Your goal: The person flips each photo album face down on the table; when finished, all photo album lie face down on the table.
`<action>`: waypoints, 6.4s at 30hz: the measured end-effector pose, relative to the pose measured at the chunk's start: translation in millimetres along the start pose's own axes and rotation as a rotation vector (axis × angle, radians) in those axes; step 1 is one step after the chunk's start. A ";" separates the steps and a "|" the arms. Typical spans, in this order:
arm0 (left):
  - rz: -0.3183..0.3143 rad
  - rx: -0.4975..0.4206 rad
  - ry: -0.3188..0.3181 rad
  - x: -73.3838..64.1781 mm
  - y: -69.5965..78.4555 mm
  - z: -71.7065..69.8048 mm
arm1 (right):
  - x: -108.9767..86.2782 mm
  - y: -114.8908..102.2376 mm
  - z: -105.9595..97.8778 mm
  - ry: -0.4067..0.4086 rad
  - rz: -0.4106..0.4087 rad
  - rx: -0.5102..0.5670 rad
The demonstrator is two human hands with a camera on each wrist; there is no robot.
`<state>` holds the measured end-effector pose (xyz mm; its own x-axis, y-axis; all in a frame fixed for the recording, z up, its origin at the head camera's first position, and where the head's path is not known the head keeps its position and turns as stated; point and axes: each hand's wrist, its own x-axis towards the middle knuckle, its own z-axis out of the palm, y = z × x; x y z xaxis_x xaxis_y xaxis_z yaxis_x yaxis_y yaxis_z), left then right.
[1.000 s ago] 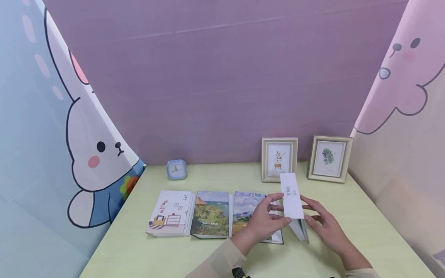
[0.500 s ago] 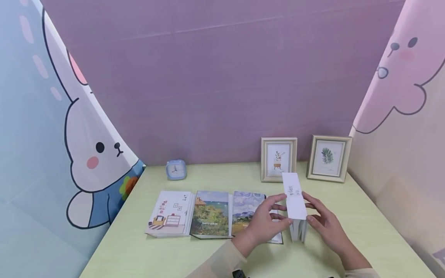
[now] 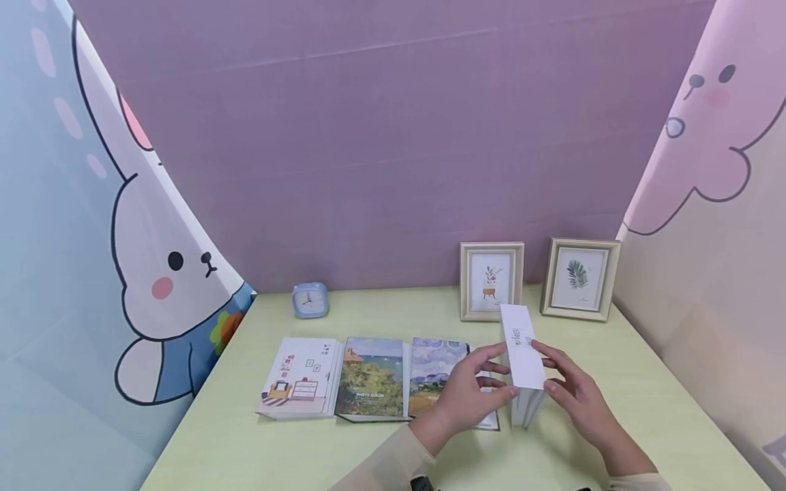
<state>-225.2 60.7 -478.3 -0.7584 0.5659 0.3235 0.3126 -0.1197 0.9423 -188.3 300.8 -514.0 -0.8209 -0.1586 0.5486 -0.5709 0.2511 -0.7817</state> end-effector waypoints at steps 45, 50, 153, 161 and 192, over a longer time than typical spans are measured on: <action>-0.098 0.278 -0.173 -7.6 -28.3 4.1 | -3.1 -2.1 -15.6 0.072 0.017 0.062; -0.116 0.303 -0.194 -8.5 -28.9 4.2 | -4.1 -0.5 -17.3 0.098 0.022 0.076; -0.142 0.941 -0.384 -12.1 -34.5 17.4 | -5.3 9.9 -37.5 0.032 0.715 -0.582; -0.147 0.940 -0.383 -11.7 -32.7 17.1 | -5.2 9.2 -36.5 0.035 0.704 -0.576; -0.205 0.610 -0.129 -29.9 -19.6 -62.7 | 12.9 -3.8 -17.7 0.156 0.426 -0.651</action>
<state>-244.6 -5.1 -501.0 -0.7744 0.6257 0.0943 0.4663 0.4636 0.7534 -196.5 314.7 -498.8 -0.9281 0.1998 0.3142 -0.0462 0.7755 -0.6296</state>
